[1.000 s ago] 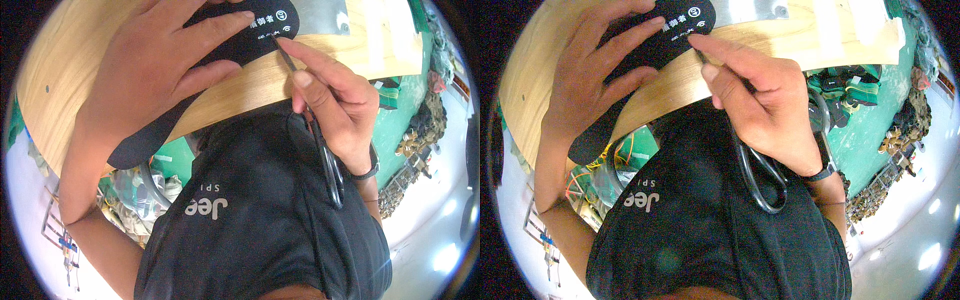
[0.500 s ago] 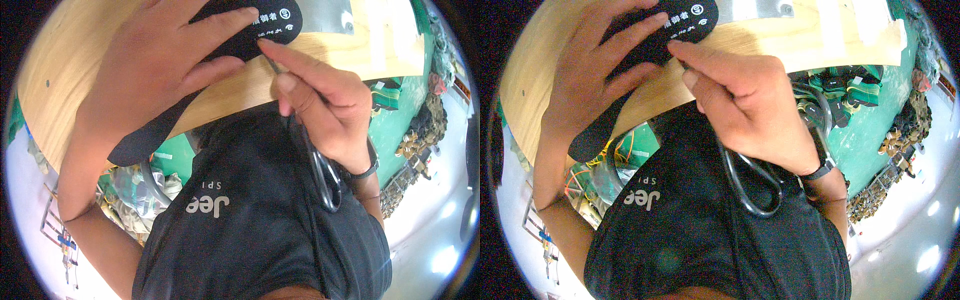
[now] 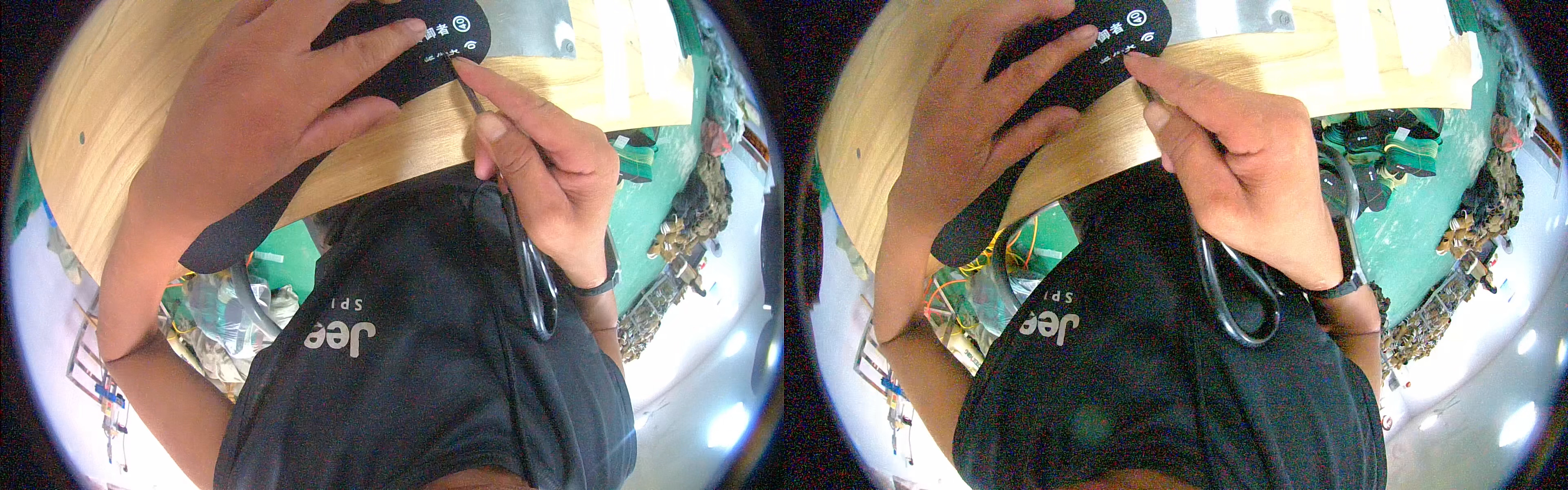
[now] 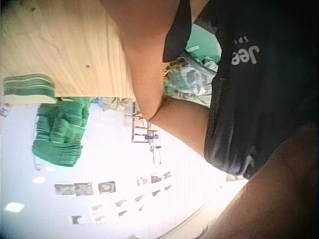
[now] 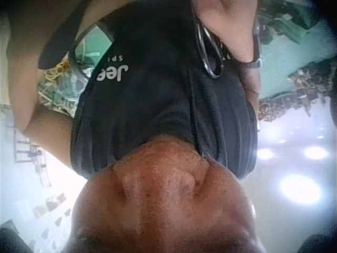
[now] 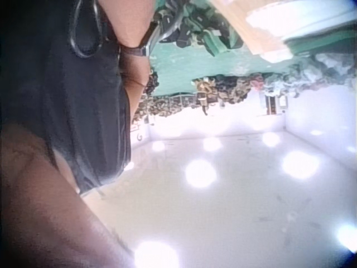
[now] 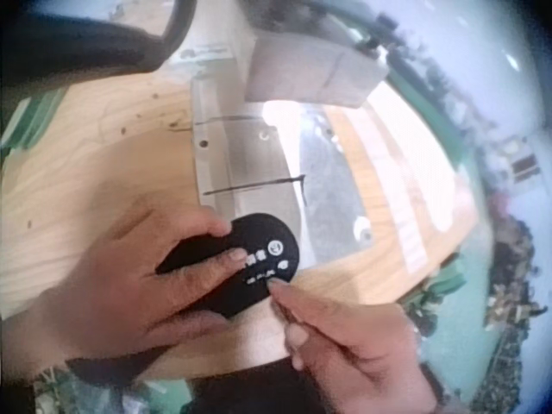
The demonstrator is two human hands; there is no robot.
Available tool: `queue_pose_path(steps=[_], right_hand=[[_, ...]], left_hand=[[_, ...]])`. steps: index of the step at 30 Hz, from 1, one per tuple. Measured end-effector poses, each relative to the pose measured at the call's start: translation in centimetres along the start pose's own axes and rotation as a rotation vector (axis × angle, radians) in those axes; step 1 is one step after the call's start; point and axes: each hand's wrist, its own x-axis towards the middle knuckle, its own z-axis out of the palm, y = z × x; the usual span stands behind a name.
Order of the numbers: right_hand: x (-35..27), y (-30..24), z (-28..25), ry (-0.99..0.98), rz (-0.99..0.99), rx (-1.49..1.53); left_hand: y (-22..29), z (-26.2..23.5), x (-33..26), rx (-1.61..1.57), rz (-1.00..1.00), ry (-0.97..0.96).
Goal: The person peels a label from a transparent sheet and presses it onto a shoe insole, then uses scissors to cut the label sheet and trim the insole.
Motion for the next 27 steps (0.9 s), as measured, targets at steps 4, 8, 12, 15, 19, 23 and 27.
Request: queue_pose_path(steps=[4,8,12,15,19,23,27], right_hand=[[0.1,0.4,0.3,-0.049,-0.101,-0.093],[0.0,0.0,-0.1,-0.005,-0.008,-0.055],[-0.3,0.5,-0.3,0.013,-0.054,-0.143],[-0.2,0.6,0.7,-0.079,-0.129,-0.11],[0.0,0.4,0.4,0.002,-0.091,-0.108],[0.0,0.6,0.5,0.044,-0.103,-0.147],[0.1,0.6,0.4,0.007,-0.123,-0.183]], left_hand=[[0.0,-0.1,0.1,0.193,0.118,-0.026],[-0.6,0.9,-0.3,0.21,0.141,-0.012],[-0.8,1.2,-0.3,0.227,0.165,0.003],[-0.7,0.9,-0.1,0.184,0.135,-0.021],[-0.4,0.5,-0.2,0.174,0.107,-0.049],[0.2,-0.2,0.2,0.111,0.052,-0.095],[-0.3,0.9,-0.2,0.24,0.104,-0.064]])
